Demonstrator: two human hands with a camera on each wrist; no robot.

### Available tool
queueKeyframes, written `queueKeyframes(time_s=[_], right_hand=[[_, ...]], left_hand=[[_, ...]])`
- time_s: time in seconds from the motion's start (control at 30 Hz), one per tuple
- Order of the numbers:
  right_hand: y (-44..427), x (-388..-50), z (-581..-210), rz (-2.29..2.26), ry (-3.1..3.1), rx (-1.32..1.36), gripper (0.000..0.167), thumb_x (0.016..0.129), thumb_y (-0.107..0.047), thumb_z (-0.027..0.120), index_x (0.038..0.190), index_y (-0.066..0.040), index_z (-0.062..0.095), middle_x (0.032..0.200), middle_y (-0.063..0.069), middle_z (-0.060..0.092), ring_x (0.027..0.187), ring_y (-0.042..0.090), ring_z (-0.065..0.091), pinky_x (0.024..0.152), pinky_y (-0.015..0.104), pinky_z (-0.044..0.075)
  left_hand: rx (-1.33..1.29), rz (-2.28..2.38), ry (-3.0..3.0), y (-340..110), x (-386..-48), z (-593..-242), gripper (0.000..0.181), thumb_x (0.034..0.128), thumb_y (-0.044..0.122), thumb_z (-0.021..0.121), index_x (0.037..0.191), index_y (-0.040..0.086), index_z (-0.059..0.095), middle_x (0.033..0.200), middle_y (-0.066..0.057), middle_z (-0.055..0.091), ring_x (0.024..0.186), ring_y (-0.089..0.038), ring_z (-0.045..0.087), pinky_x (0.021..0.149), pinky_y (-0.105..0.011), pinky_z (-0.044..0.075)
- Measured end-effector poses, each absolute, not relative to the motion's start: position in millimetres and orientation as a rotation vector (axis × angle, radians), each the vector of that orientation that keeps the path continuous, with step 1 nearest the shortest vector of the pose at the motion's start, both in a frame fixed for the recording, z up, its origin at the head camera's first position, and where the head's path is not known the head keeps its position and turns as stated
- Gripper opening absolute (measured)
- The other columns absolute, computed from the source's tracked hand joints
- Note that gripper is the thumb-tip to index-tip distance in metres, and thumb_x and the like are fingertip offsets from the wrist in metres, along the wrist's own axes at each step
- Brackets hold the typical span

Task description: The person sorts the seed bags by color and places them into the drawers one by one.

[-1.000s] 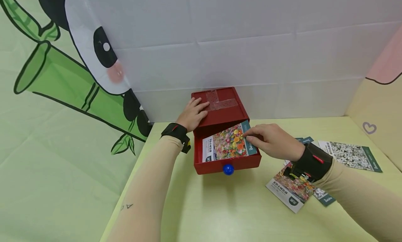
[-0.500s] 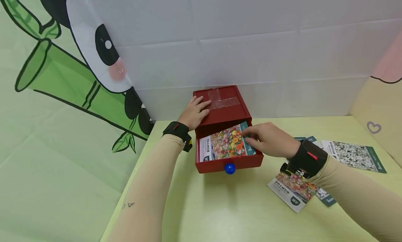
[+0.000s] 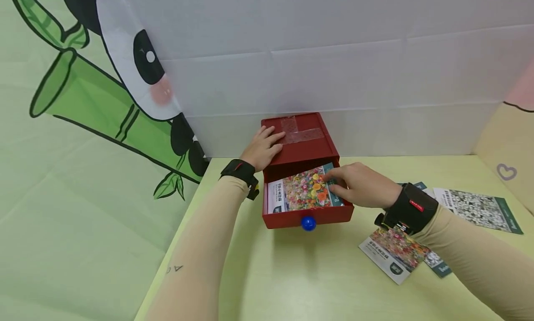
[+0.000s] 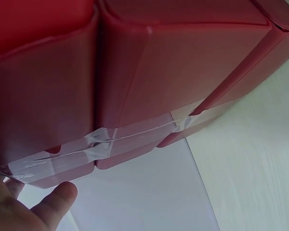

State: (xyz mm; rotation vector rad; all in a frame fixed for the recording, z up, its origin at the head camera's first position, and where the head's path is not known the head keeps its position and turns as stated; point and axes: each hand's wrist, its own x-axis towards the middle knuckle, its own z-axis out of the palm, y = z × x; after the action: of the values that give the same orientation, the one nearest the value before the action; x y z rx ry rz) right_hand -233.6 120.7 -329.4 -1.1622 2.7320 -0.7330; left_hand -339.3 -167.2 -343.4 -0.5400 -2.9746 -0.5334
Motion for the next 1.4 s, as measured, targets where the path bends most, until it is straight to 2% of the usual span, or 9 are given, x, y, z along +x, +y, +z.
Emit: queueKeyframes(time_s=[0.2, 0.33, 0.5, 0.63, 0.77, 1.03, 1.2, 1.4], right_hand=[[121, -227, -333, -0.751, 2.765, -1.139, 0.028, 0.095, -0.022, 0.063, 0.119, -0.008, 0.066, 0.057, -0.009, 0.049, 0.046, 0.006, 0.043, 0.050, 0.025, 0.039], [118, -223, -336, -0.753, 2.783, -1.126, 0.029, 0.092, -0.023, 0.066, 0.117, -0.007, 0.068, 0.068, -0.008, 0.058, 0.052, 0.006, 0.047, 0.052, 0.025, 0.042], [113, -218, -339, -0.751, 2.826, -1.151, 0.027, 0.090, -0.022, 0.069, 0.113, -0.007, 0.070, 0.091, -0.002, 0.065, 0.067, 0.009, 0.052, 0.060, 0.026, 0.048], [108, -215, -340, -0.717, 2.898, -1.231, 0.023, 0.087, -0.020, 0.072, 0.108, -0.008, 0.073, 0.095, 0.000, 0.064, 0.081, 0.015, 0.052, 0.069, 0.030, 0.047], [104, -213, -341, -0.711, 2.935, -1.268, 0.022, 0.086, -0.019, 0.073, 0.106, -0.009, 0.074, 0.095, 0.001, 0.064, 0.085, 0.017, 0.051, 0.072, 0.033, 0.046], [106, -207, -337, -0.809, 2.918, -1.210, 0.024, 0.091, -0.020, 0.069, 0.112, -0.010, 0.071, 0.105, 0.002, 0.063, 0.085, 0.017, 0.052, 0.068, 0.031, 0.048], [116, -199, -333, -0.897, 2.988, -1.119, 0.033, 0.092, -0.022, 0.067, 0.122, -0.008, 0.064, 0.107, 0.004, 0.061, 0.090, 0.018, 0.054, 0.066, 0.031, 0.050], [145, -185, -340, -1.015, 3.103, -0.965, 0.045, 0.093, -0.024, 0.065, 0.134, -0.008, 0.053, 0.112, 0.004, 0.060, 0.094, 0.018, 0.054, 0.070, 0.033, 0.048]], left_hand=[[-0.610, -0.499, -2.969, -163, -338, -343, 0.047, 0.1031, 0.033, 0.036, 0.149, 0.021, 0.039, 0.158, -0.009, 0.021, 0.147, -0.028, 0.005, 0.119, -0.038, 0.005], [-0.631, -0.521, -2.966, -162, -337, -343, 0.047, 0.1028, 0.032, 0.037, 0.149, 0.022, 0.039, 0.158, -0.009, 0.021, 0.147, -0.028, 0.005, 0.118, -0.040, 0.007], [-0.626, -0.558, -2.973, -166, -336, -344, 0.048, 0.1024, 0.033, 0.036, 0.149, 0.023, 0.039, 0.159, -0.007, 0.019, 0.147, -0.027, 0.002, 0.118, -0.043, 0.009], [-0.617, -0.587, -2.973, -172, -333, -344, 0.048, 0.1024, 0.033, 0.036, 0.149, 0.023, 0.038, 0.159, -0.007, 0.018, 0.147, -0.025, 0.001, 0.118, -0.043, 0.009], [-0.621, -0.609, -2.969, -178, -330, -343, 0.048, 0.1017, 0.032, 0.036, 0.149, 0.022, 0.039, 0.159, -0.007, 0.019, 0.147, -0.025, 0.001, 0.118, -0.043, 0.008], [-0.606, -0.589, -2.972, -183, -329, -343, 0.048, 0.1019, 0.034, 0.036, 0.149, 0.024, 0.039, 0.159, -0.006, 0.019, 0.147, -0.024, 0.001, 0.118, -0.043, 0.008], [-0.605, -0.556, -2.979, -182, -329, -342, 0.048, 0.1020, 0.034, 0.036, 0.149, 0.024, 0.038, 0.159, -0.006, 0.019, 0.147, -0.025, 0.002, 0.118, -0.044, 0.009], [-0.606, -0.553, -2.975, -181, -327, -342, 0.048, 0.1019, 0.034, 0.037, 0.149, 0.024, 0.039, 0.159, -0.006, 0.020, 0.147, -0.025, 0.002, 0.118, -0.043, 0.009]])
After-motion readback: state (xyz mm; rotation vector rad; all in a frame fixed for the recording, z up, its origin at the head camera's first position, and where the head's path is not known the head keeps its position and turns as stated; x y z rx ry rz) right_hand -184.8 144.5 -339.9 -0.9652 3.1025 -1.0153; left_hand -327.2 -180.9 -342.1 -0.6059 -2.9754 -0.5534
